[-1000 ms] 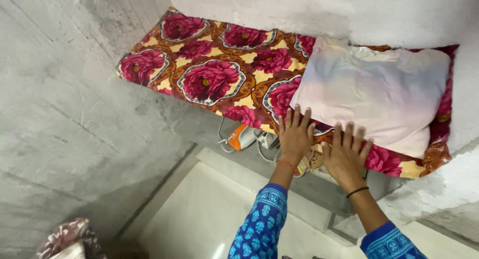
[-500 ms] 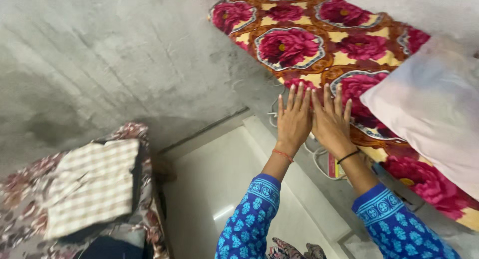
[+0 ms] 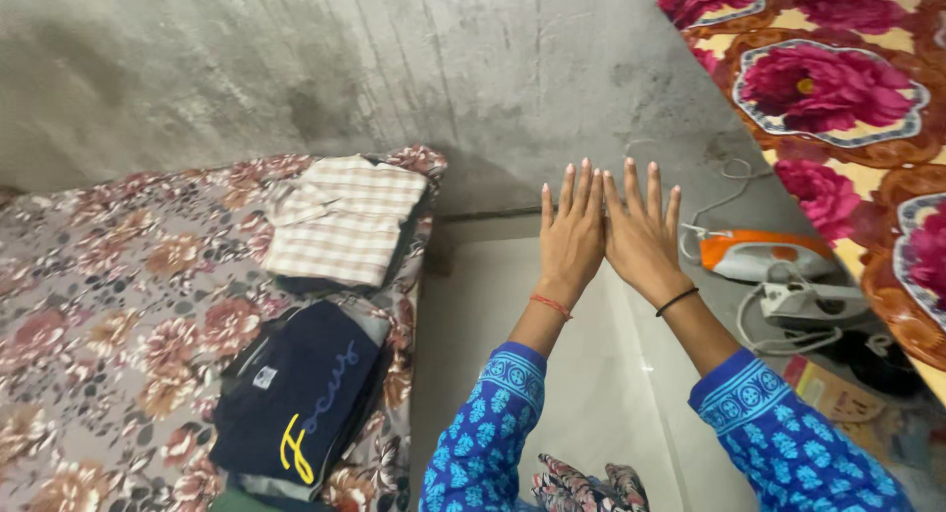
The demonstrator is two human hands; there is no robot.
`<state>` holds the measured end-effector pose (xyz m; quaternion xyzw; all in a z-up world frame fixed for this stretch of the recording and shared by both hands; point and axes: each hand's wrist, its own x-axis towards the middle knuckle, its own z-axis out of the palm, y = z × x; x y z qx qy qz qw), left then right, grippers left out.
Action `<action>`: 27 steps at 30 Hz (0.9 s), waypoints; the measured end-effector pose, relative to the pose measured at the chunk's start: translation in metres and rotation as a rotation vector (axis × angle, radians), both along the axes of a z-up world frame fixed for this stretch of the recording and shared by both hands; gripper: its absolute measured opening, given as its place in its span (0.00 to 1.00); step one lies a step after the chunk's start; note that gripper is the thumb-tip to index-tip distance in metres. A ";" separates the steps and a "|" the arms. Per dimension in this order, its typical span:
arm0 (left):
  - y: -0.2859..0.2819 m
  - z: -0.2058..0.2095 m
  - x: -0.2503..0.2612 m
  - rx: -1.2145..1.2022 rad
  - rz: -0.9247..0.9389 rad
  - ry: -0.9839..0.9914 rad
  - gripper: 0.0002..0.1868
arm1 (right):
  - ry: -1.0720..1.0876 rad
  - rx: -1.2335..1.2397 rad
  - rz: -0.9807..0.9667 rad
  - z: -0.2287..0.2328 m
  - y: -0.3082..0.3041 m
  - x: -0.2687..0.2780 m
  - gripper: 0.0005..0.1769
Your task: The person folds a floral-patterned cloth and places it on a shelf. Then the person folds several shirts and tops one by one and stacks them on the same shelf.
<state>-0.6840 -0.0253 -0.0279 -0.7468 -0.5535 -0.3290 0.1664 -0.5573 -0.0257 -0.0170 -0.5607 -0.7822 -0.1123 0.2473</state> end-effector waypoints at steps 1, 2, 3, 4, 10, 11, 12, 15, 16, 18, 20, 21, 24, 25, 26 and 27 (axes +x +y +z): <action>-0.001 -0.002 -0.015 0.010 0.023 -0.007 0.30 | -0.002 -0.009 0.021 -0.001 0.002 -0.015 0.36; -0.003 -0.003 -0.031 0.021 0.046 -0.014 0.29 | -0.008 -0.013 0.052 -0.003 0.004 -0.030 0.36; -0.005 -0.005 -0.046 0.032 0.066 -0.025 0.29 | -0.019 -0.016 0.078 -0.004 0.005 -0.046 0.37; -0.007 -0.007 -0.062 0.019 0.089 -0.025 0.29 | -0.029 -0.019 0.105 -0.005 0.005 -0.062 0.37; -0.027 -0.016 -0.158 0.006 0.246 0.009 0.31 | 0.002 -0.057 0.296 -0.008 0.005 -0.160 0.37; -0.030 -0.015 -0.175 0.006 0.260 0.000 0.31 | -0.021 -0.057 0.307 -0.006 0.004 -0.178 0.37; -0.033 -0.013 -0.192 0.006 0.273 -0.010 0.31 | -0.044 -0.057 0.319 -0.004 0.004 -0.197 0.38; -0.045 -0.023 -0.241 -0.012 0.361 0.026 0.32 | -0.036 -0.075 0.393 -0.016 -0.001 -0.246 0.38; -0.049 -0.025 -0.256 -0.020 0.373 0.024 0.32 | -0.019 -0.081 0.424 -0.019 -0.002 -0.262 0.39; -0.053 -0.031 -0.286 -0.030 0.397 0.023 0.32 | -0.037 -0.066 0.451 -0.028 -0.001 -0.293 0.38; -0.057 -0.035 -0.315 -0.044 0.424 0.005 0.33 | -0.054 -0.065 0.476 -0.034 0.000 -0.325 0.37; -0.060 -0.039 -0.328 -0.054 0.437 -0.005 0.33 | -0.060 -0.075 0.488 -0.039 -0.001 -0.339 0.37; -0.072 -0.051 -0.367 -0.132 0.460 -0.056 0.34 | -0.065 -0.100 0.545 -0.052 -0.006 -0.380 0.37; -0.077 -0.056 -0.379 -0.129 0.481 -0.056 0.33 | -0.063 -0.109 0.570 -0.057 -0.009 -0.393 0.37; -0.083 -0.061 -0.390 -0.126 0.503 -0.056 0.32 | -0.052 -0.121 0.594 -0.062 -0.012 -0.406 0.37; -0.088 -0.066 -0.402 -0.125 0.525 -0.057 0.32 | -0.043 -0.135 0.617 -0.065 -0.016 -0.420 0.37</action>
